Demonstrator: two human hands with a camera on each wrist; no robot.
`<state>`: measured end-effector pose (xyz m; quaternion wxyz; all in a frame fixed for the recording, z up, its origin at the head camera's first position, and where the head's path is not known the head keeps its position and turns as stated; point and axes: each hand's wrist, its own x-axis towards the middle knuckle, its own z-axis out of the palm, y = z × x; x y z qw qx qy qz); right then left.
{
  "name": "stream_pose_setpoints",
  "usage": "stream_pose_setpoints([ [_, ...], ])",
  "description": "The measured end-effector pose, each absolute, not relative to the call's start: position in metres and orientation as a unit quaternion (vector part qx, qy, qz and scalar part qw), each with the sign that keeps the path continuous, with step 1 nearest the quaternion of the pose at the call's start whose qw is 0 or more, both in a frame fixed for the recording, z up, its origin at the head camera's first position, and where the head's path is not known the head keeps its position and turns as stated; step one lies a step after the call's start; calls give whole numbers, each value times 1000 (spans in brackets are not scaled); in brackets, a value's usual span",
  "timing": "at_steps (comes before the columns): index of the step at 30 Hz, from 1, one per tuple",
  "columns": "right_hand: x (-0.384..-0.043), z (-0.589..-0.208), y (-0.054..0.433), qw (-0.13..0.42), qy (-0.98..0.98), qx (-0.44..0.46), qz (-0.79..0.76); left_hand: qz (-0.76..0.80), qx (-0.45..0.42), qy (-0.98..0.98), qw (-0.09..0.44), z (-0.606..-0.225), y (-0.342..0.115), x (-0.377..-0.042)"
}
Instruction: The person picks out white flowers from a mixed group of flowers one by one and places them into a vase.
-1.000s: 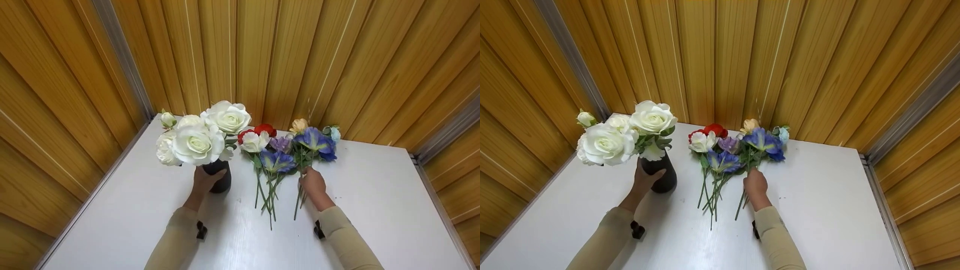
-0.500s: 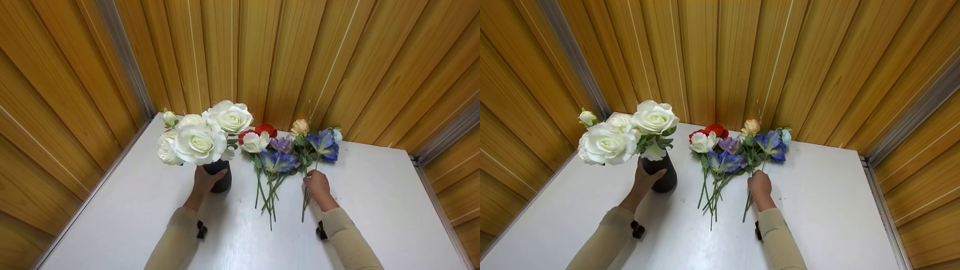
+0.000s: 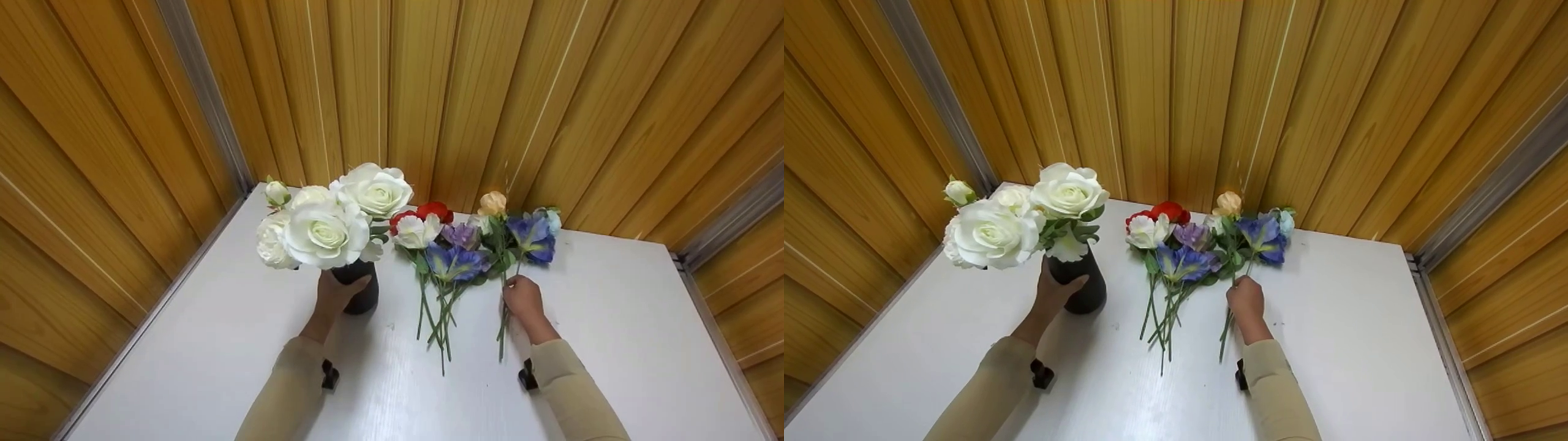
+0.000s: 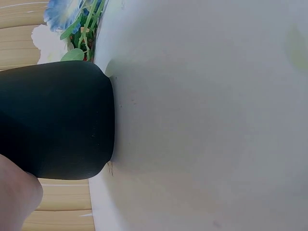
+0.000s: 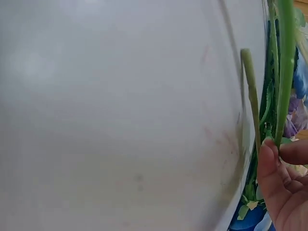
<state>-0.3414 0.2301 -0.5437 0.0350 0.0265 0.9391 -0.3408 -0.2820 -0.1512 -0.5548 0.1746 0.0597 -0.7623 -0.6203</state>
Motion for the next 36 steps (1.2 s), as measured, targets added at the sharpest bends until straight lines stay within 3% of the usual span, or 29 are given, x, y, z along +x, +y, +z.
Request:
stream_pose_setpoints([
  [26, -345, -539, 235, 16, 977, -2, -212, -615, 61, -768, 168, -557, -153, -284],
  [36, -343, -529, 198, 59, 960, -128, -240, -621, 64, -765, 157, -554, -152, -282],
])
